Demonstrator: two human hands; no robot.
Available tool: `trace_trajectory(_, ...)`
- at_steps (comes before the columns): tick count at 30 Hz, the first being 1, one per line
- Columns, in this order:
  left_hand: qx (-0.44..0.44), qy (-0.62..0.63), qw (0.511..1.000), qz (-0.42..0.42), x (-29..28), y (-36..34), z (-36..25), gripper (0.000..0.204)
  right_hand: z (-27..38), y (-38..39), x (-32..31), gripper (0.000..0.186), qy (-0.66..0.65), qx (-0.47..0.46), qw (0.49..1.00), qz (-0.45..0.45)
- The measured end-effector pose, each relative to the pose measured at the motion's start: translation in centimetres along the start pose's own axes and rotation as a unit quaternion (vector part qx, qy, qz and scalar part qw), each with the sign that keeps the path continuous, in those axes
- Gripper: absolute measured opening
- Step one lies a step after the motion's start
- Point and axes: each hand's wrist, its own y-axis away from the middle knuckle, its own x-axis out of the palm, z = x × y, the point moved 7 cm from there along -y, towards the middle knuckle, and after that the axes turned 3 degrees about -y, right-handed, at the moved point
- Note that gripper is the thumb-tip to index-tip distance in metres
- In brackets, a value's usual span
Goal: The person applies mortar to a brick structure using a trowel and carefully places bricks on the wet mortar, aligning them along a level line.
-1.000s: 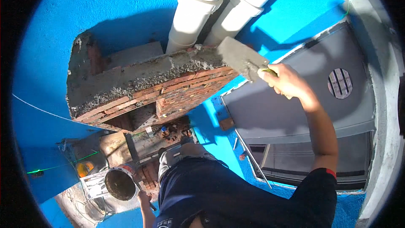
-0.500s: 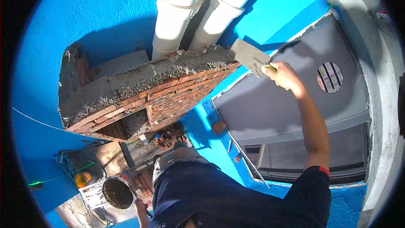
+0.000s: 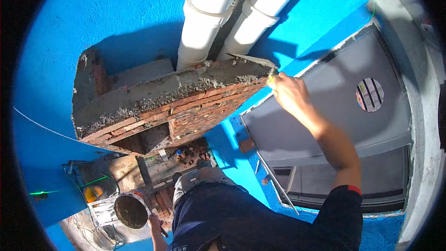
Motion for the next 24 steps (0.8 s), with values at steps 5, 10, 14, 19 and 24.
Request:
trace_trajectory(5,-0.014,-0.08,0.997,0.004,0.1,0.7,0.6,0.008,5.7,-0.9,-1.7,0.011,-0.036,-0.069,0.995,-0.065)
trace_trajectory(10,-0.01,-0.207,0.978,-0.017,-1.0,-0.2,1.8,0.009,8.1,-0.5,-2.9,0.014,-0.034,-0.118,0.988,-0.09)
trace_trajectory(14,0.015,-0.128,0.991,-0.03,-1.9,-0.6,2.8,0.007,6.8,0.3,-4.9,0.023,-0.196,-0.038,0.976,-0.085)
trace_trajectory(19,0.02,-0.17,0.985,-0.02,-1.1,0.2,1.0,0.01,0.2,7.2,2.9,0.022,-0.396,0.266,0.865,-0.153)
trace_trajectory(24,0.051,-0.237,0.97,-0.006,0.0,1.7,-2.4,0.013,1.8,12.8,18.5,0.017,-0.782,0.395,0.459,-0.148)
